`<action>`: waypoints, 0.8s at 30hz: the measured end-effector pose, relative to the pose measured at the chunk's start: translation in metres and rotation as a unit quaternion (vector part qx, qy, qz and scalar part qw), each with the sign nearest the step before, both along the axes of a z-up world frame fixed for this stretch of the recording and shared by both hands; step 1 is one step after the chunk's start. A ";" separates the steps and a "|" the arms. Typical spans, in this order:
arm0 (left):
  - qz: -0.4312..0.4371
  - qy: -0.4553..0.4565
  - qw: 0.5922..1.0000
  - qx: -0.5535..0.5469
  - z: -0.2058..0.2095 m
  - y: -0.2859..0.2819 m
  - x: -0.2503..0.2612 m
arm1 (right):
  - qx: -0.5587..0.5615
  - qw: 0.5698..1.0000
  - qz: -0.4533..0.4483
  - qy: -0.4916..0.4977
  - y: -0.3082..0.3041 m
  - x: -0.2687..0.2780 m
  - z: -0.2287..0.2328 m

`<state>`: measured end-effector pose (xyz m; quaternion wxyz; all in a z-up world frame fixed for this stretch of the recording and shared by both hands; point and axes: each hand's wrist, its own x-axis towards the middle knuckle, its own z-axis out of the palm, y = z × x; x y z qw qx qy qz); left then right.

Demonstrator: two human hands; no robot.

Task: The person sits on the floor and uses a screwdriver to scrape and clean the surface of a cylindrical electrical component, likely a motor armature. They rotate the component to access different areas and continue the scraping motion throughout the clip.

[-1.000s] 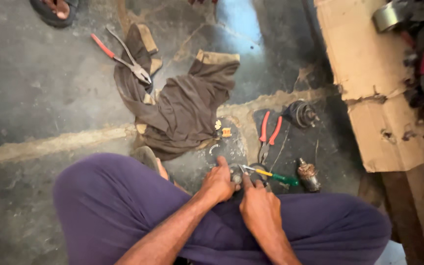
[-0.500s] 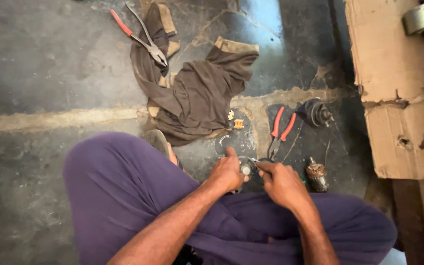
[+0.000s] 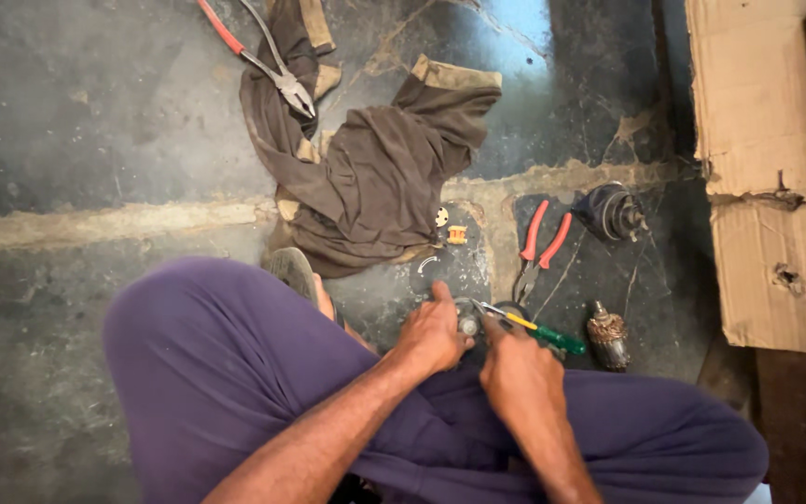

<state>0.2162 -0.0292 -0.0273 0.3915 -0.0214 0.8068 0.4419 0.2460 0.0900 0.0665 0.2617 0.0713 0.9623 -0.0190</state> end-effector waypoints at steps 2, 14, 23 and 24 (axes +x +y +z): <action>-0.003 -0.013 1.000 -0.008 -0.002 0.002 -0.003 | 0.021 1.000 -0.006 -0.002 -0.002 0.007 -0.007; 0.019 0.008 0.999 0.025 -0.013 0.005 0.006 | -0.142 0.976 -0.066 0.150 0.015 0.037 -0.027; 0.002 -0.015 1.000 0.008 -0.001 0.001 0.002 | -0.145 0.989 -0.023 -0.024 0.029 -0.024 0.023; 0.004 -0.019 1.000 0.005 0.000 0.001 0.001 | -0.149 0.988 -0.023 -0.035 0.032 -0.029 0.024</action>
